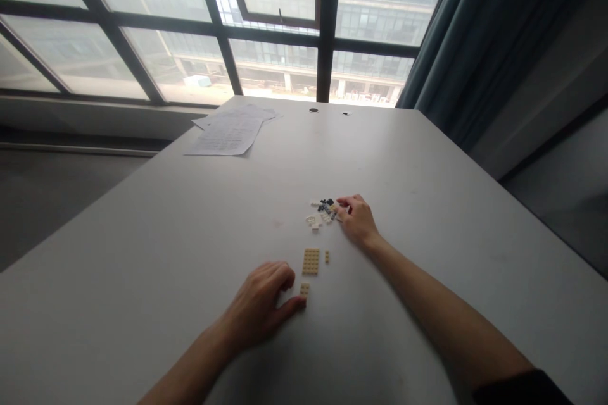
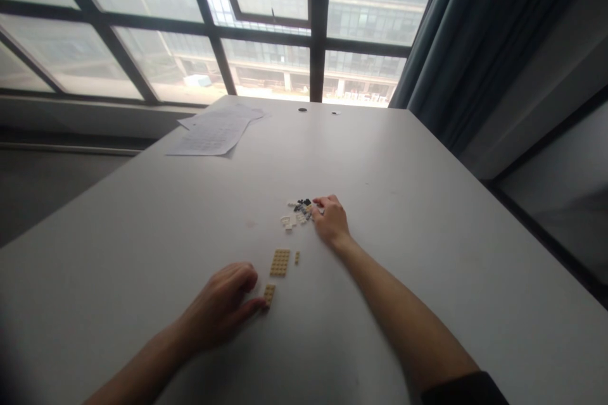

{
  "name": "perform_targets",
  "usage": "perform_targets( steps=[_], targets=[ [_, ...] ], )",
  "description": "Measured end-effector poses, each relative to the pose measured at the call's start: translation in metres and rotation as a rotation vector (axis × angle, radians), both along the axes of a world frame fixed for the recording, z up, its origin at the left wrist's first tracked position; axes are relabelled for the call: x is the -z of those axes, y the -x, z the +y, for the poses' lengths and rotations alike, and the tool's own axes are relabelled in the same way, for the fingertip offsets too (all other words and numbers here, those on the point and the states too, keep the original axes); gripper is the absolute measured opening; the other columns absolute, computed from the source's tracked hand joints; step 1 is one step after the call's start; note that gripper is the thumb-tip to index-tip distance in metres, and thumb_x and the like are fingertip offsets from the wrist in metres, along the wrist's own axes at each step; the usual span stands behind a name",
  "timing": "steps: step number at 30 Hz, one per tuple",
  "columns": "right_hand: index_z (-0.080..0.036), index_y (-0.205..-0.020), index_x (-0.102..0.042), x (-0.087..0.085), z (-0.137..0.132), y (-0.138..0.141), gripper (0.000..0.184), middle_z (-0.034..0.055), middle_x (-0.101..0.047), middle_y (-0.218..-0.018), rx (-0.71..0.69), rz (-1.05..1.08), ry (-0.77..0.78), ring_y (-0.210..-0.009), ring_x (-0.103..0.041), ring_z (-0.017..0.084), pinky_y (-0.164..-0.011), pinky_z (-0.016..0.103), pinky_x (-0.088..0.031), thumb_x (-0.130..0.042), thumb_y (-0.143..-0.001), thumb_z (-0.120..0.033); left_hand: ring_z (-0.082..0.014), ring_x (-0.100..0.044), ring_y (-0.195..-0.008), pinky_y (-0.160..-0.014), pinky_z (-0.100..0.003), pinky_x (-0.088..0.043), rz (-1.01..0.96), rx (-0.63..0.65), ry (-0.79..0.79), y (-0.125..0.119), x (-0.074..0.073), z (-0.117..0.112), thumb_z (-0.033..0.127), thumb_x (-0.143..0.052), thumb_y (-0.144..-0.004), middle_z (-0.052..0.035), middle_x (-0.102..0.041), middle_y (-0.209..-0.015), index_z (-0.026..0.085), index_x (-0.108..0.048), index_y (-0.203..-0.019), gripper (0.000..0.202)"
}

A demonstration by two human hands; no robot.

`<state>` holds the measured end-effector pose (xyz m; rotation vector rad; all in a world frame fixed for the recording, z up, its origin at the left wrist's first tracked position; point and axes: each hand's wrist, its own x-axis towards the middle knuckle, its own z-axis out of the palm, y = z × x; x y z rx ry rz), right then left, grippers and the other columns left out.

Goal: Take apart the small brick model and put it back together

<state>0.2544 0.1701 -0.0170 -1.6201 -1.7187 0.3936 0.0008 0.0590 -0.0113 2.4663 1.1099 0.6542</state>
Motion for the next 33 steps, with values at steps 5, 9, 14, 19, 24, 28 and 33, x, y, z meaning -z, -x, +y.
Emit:
perform_targets(
  steps=[5, 9, 14, 19, 24, 28, 33],
  targets=[
    [-0.015, -0.097, -0.071, 0.002, -0.001, -0.019, 0.023, 0.0053, -0.062, -0.087, 0.005, 0.035, -0.019, -0.067, -0.056, 0.014, -0.075, 0.030, -0.048, -0.056, -0.080, -0.020, -0.0146, -0.047, -0.065, -0.061, -0.027, -0.037, -0.014, -0.002, -0.013, -0.002, -0.001, 0.000, 0.033, -0.053, -0.087, -0.0001, -0.052, -0.071, 0.020, -0.043, -0.075, 0.021],
    [-0.015, -0.096, -0.072, 0.003, -0.002, -0.019, 0.021, 0.0051, -0.063, -0.090, -0.027, 0.012, 0.021, -0.065, -0.056, 0.013, -0.075, 0.029, -0.048, -0.059, -0.080, -0.020, -0.0134, -0.044, -0.061, -0.059, -0.025, -0.036, -0.033, -0.031, -0.030, -0.003, -0.003, 0.001, 0.030, -0.050, -0.088, 0.0011, -0.050, -0.067, 0.020, -0.041, -0.072, 0.021],
    [-0.016, -0.100, -0.071, 0.001, -0.007, -0.013, 0.023, 0.0059, -0.062, -0.093, -0.063, -0.047, 0.049, -0.075, -0.059, 0.015, -0.079, 0.029, -0.046, -0.064, -0.080, -0.024, -0.0126, -0.042, -0.060, -0.058, -0.025, -0.036, -0.046, -0.063, -0.024, -0.001, -0.003, 0.001, 0.024, -0.047, -0.087, 0.0019, -0.048, -0.066, 0.020, -0.039, -0.071, 0.018],
    [-0.018, -0.103, -0.070, -0.001, -0.015, -0.013, 0.024, 0.0057, -0.061, -0.095, -0.105, -0.096, 0.040, -0.082, -0.058, 0.017, -0.082, 0.029, -0.045, -0.064, -0.081, -0.024, -0.0130, -0.042, -0.061, -0.060, -0.026, -0.036, -0.073, -0.061, 0.010, -0.001, 0.001, 0.001, 0.014, -0.044, -0.082, 0.0021, -0.046, -0.067, 0.021, -0.039, -0.074, 0.011],
    [-0.016, -0.107, -0.068, -0.001, -0.018, -0.015, 0.027, 0.0071, -0.060, -0.099, -0.106, -0.106, 0.026, -0.083, -0.058, 0.017, -0.082, 0.029, -0.046, -0.063, -0.080, -0.022, -0.0144, -0.046, -0.065, -0.063, -0.027, -0.038, -0.059, -0.023, 0.018, -0.001, 0.001, 0.001, 0.011, -0.044, -0.077, 0.0004, -0.051, -0.072, 0.020, -0.046, -0.083, 0.011],
    [-0.016, -0.106, -0.067, 0.000, -0.020, -0.016, 0.028, 0.0067, -0.060, -0.099, -0.104, -0.108, 0.019, -0.084, -0.057, 0.018, -0.084, 0.030, -0.046, -0.065, -0.079, -0.021, -0.0158, -0.050, -0.070, -0.067, -0.028, -0.041, -0.032, 0.024, 0.033, -0.002, -0.004, 0.000, 0.012, -0.047, -0.076, -0.0012, -0.055, -0.076, 0.019, -0.052, -0.092, 0.019],
    [-0.017, -0.103, -0.068, 0.001, -0.021, -0.016, 0.023, 0.0064, -0.060, -0.096, -0.091, -0.104, 0.013, -0.084, -0.057, 0.018, -0.084, 0.031, -0.045, -0.062, -0.080, -0.019, -0.0186, -0.054, -0.080, -0.075, -0.031, -0.042, 0.033, 0.112, 0.023, -0.004, -0.009, 0.001, 0.024, -0.055, -0.082, -0.0041, -0.060, -0.085, 0.021, -0.059, -0.101, 0.019]
  ],
)
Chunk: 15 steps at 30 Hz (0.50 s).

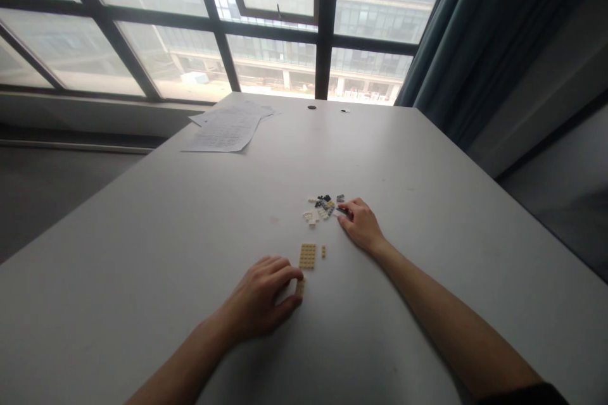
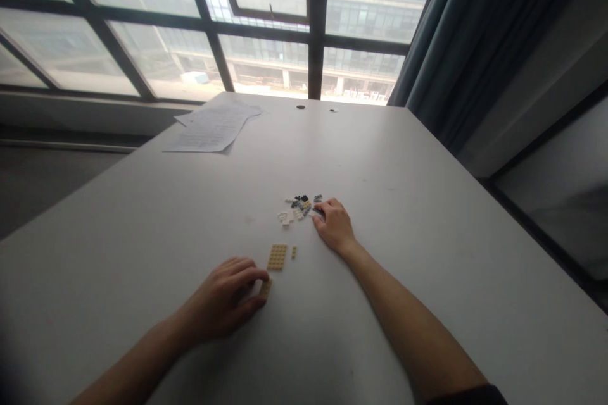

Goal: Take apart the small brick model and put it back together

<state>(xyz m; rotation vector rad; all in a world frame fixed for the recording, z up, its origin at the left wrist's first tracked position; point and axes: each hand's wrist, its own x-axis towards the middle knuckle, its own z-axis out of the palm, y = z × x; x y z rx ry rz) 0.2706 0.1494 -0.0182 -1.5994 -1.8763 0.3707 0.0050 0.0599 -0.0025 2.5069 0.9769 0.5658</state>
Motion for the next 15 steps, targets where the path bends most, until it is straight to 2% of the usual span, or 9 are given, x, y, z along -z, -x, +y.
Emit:
perform_targets(
  steps=[5, 10, 15],
  targets=[
    [-0.016, -0.102, -0.069, 0.0006, 0.0003, 0.0007, 0.024, 0.0070, -0.061, -0.096, 0.010, 0.015, -0.015, -0.082, -0.057, 0.019, -0.084, 0.033, -0.046, -0.062, -0.080, -0.019, -0.0194, -0.054, -0.083, -0.077, -0.033, -0.041, 0.024, -0.008, 0.001, -0.0004, 0.0029, 0.0010, 0.029, -0.058, -0.085, -0.0044, -0.061, -0.088, 0.022, -0.060, -0.098, 0.016],
    [-0.016, -0.103, -0.068, 0.0006, 0.0006, -0.0017, 0.025, 0.0060, -0.061, -0.097, 0.017, 0.060, -0.030, -0.073, -0.056, 0.015, -0.079, 0.030, -0.048, -0.061, -0.079, -0.018, -0.0195, -0.054, -0.084, -0.078, -0.033, -0.040, 0.021, -0.003, 0.007, 0.0005, 0.0035, 0.0011, 0.031, -0.058, -0.085, -0.0042, -0.062, -0.089, 0.023, -0.059, -0.099, 0.016],
    [-0.015, -0.107, -0.067, 0.0026, 0.0017, -0.0041, 0.027, 0.0061, -0.061, -0.097, 0.039, 0.094, -0.050, -0.072, -0.056, 0.015, -0.079, 0.030, -0.049, -0.059, -0.081, -0.017, -0.0187, -0.054, -0.081, -0.075, -0.032, -0.040, -0.019, -0.012, 0.013, 0.0017, 0.0046, 0.0011, 0.033, -0.059, -0.086, -0.0037, -0.060, -0.086, 0.022, -0.057, -0.106, 0.023]
  ],
)
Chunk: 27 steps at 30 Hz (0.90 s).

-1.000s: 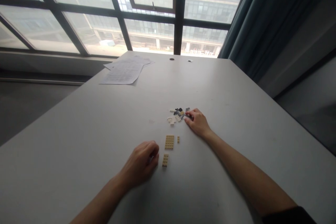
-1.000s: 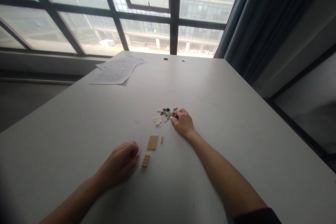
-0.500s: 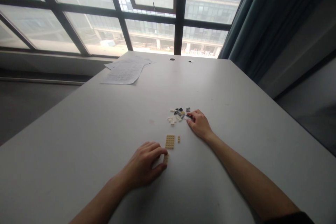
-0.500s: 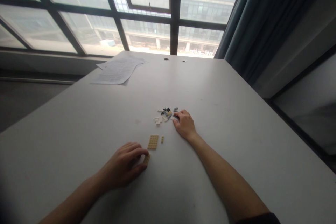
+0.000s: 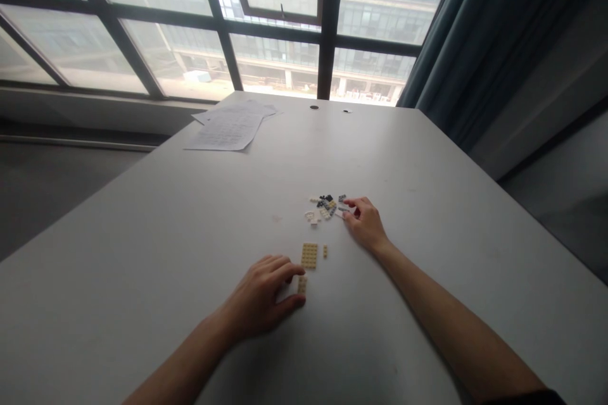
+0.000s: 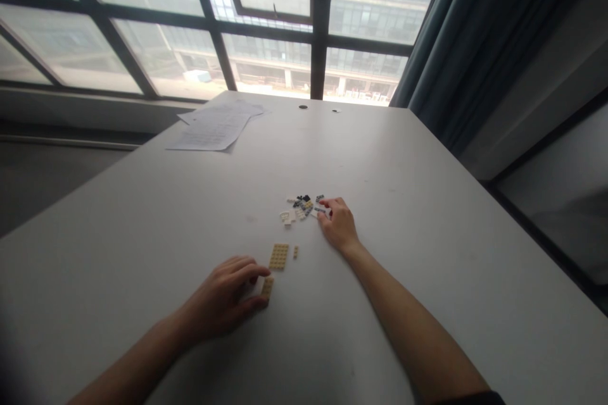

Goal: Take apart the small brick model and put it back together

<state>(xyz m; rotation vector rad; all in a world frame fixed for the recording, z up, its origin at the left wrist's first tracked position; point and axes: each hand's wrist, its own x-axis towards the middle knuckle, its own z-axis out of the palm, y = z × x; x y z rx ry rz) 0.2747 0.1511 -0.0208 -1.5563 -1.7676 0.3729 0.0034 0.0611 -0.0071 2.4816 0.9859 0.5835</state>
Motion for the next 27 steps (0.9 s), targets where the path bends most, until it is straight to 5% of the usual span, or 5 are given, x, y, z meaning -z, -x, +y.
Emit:
perform_targets(
  steps=[6, 13, 27],
  targets=[
    [-0.020, -0.112, -0.066, -0.005, 0.001, 0.018, 0.030, 0.0077, -0.057, -0.106, -0.163, -0.204, -0.051, -0.100, -0.052, 0.022, -0.095, 0.036, -0.042, -0.061, -0.083, -0.022, -0.0176, -0.054, -0.077, -0.072, -0.030, -0.041, -0.047, -0.030, -0.020, 0.000, 0.000, -0.001, 0.033, -0.057, -0.087, -0.0031, -0.060, -0.082, 0.021, -0.058, -0.101, 0.018],
    [-0.022, -0.119, -0.064, -0.014, 0.007, 0.037, 0.036, 0.0078, -0.055, -0.114, -0.307, -0.402, -0.011, -0.106, -0.047, 0.023, -0.097, 0.036, -0.038, -0.061, -0.083, -0.025, -0.0172, -0.054, -0.075, -0.070, -0.029, -0.041, -0.073, -0.047, -0.041, -0.001, -0.003, -0.002, 0.032, -0.056, -0.087, -0.0037, -0.060, -0.081, 0.020, -0.059, -0.098, 0.016],
    [-0.019, -0.107, -0.064, -0.020, 0.010, 0.039, 0.022, 0.0100, -0.057, -0.111, -0.320, -0.594, -0.038, -0.103, -0.049, 0.026, -0.091, 0.039, -0.039, -0.054, -0.089, -0.027, -0.0170, -0.054, -0.075, -0.070, -0.029, -0.042, -0.057, -0.036, -0.047, -0.002, -0.002, -0.001, 0.032, -0.056, -0.087, -0.0045, -0.060, -0.080, 0.019, -0.060, -0.096, 0.016]
  ],
)
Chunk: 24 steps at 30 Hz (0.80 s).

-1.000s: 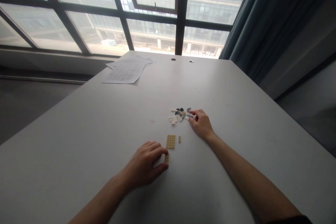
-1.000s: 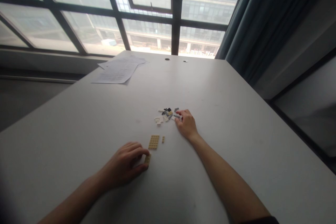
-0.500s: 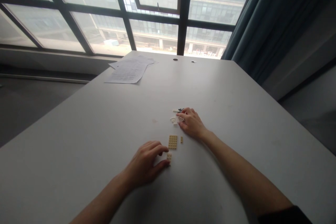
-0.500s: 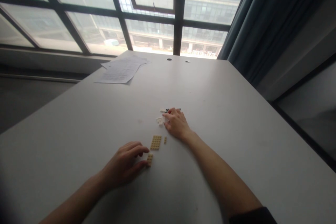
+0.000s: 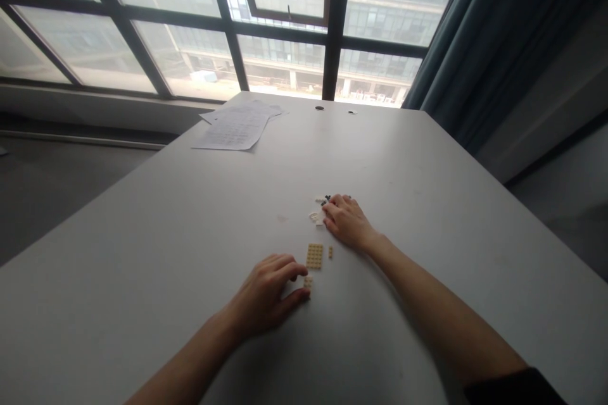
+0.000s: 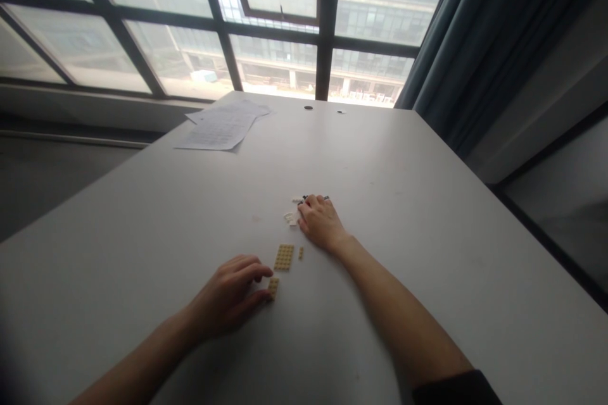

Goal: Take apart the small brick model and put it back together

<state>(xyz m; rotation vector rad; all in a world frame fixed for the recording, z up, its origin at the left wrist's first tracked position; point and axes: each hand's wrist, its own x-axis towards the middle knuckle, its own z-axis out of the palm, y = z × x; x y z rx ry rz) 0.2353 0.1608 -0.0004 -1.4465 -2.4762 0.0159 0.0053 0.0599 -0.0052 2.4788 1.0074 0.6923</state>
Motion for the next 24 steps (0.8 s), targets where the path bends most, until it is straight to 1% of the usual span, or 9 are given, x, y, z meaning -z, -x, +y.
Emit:
perform_targets(
  steps=[4, 8, 10, 12, 15, 17, 19, 22, 24],
  targets=[
    [-0.018, -0.110, -0.063, 0.001, 0.000, -0.012, 0.022, 0.0103, -0.056, -0.110, 0.051, 0.154, -0.005, -0.102, -0.050, 0.024, -0.092, 0.038, -0.041, -0.052, -0.091, -0.025, -0.0171, -0.054, -0.075, -0.070, -0.030, -0.042, 0.001, 0.004, -0.007, 0.000, 0.000, 0.001, 0.031, -0.055, -0.088, -0.0045, -0.061, -0.081, 0.019, -0.060, -0.096, 0.015],
    [-0.018, -0.110, -0.062, -0.005, -0.007, -0.039, 0.022, 0.0096, -0.054, -0.107, 0.085, 0.350, -0.007, -0.104, -0.051, 0.024, -0.096, 0.040, -0.041, -0.053, -0.090, -0.024, -0.0172, -0.055, -0.075, -0.069, -0.029, -0.042, 0.008, 0.003, -0.013, -0.001, -0.002, 0.000, 0.030, -0.056, -0.088, -0.0040, -0.061, -0.080, 0.020, -0.060, -0.095, 0.014],
    [-0.019, -0.111, -0.061, -0.008, -0.015, -0.054, 0.024, 0.0093, -0.054, -0.107, 0.100, 0.441, 0.003, -0.102, -0.052, 0.024, -0.094, 0.040, -0.043, -0.052, -0.091, -0.026, -0.0171, -0.056, -0.075, -0.070, -0.029, -0.043, 0.004, 0.000, -0.012, -0.001, -0.003, 0.000, 0.030, -0.056, -0.088, -0.0040, -0.061, -0.081, 0.020, -0.060, -0.095, 0.013],
    [-0.019, -0.112, -0.060, -0.010, -0.027, -0.067, 0.024, 0.0089, -0.053, -0.106, 0.111, 0.520, 0.032, -0.098, -0.054, 0.023, -0.089, 0.039, -0.046, -0.051, -0.091, -0.029, -0.0168, -0.056, -0.075, -0.070, -0.029, -0.043, -0.006, -0.005, -0.013, -0.001, -0.003, 0.000, 0.030, -0.056, -0.087, -0.0040, -0.061, -0.081, 0.020, -0.060, -0.095, 0.013],
    [-0.019, -0.111, -0.060, -0.008, -0.049, -0.078, 0.025, 0.0083, -0.053, -0.105, 0.101, 0.597, 0.109, -0.091, -0.055, 0.021, -0.082, 0.036, -0.048, -0.050, -0.092, -0.033, -0.0164, -0.056, -0.074, -0.068, -0.028, -0.044, -0.019, -0.008, -0.030, 0.000, -0.002, 0.001, 0.030, -0.056, -0.087, -0.0041, -0.061, -0.080, 0.019, -0.061, -0.094, 0.014],
    [-0.019, -0.110, -0.060, -0.007, -0.066, -0.078, 0.025, 0.0083, -0.054, -0.105, 0.078, 0.640, 0.182, -0.090, -0.055, 0.020, -0.079, 0.034, -0.048, -0.051, -0.092, -0.035, -0.0159, -0.057, -0.073, -0.067, -0.027, -0.045, -0.031, -0.014, -0.059, 0.000, -0.003, 0.002, 0.029, -0.057, -0.086, -0.0040, -0.062, -0.079, 0.019, -0.061, -0.094, 0.013],
    [-0.019, -0.110, -0.060, -0.007, -0.083, -0.073, 0.026, 0.0083, -0.054, -0.106, 0.057, 0.702, 0.254, -0.090, -0.055, 0.020, -0.076, 0.032, -0.048, -0.050, -0.093, -0.036, -0.0156, -0.058, -0.073, -0.068, -0.027, -0.046, -0.060, -0.025, -0.123, -0.003, -0.005, 0.000, 0.027, -0.059, -0.086, -0.0041, -0.063, -0.080, 0.019, -0.061, -0.095, 0.012],
    [-0.020, -0.109, -0.060, -0.012, -0.111, -0.058, 0.027, 0.0071, -0.054, -0.103, 0.009, 0.842, 0.382, -0.086, -0.055, 0.017, -0.079, 0.031, -0.048, -0.049, -0.093, -0.039, -0.0160, -0.059, -0.075, -0.070, -0.029, -0.047, -0.135, -0.027, -0.294, -0.013, -0.012, -0.012, 0.025, -0.065, -0.082, -0.0050, -0.065, -0.084, 0.020, -0.059, -0.099, 0.018],
    [-0.021, -0.110, -0.060, -0.017, -0.129, -0.045, 0.028, 0.0067, -0.054, -0.104, -0.066, 0.920, 0.511, -0.086, -0.055, 0.016, -0.079, 0.030, -0.048, -0.051, -0.093, -0.041, -0.0158, -0.059, -0.073, -0.070, -0.031, -0.048, -0.180, 0.010, -0.408, -0.022, -0.017, -0.023, 0.021, -0.067, -0.081, -0.0047, -0.066, -0.085, 0.020, -0.058, -0.103, 0.025]
  ],
)
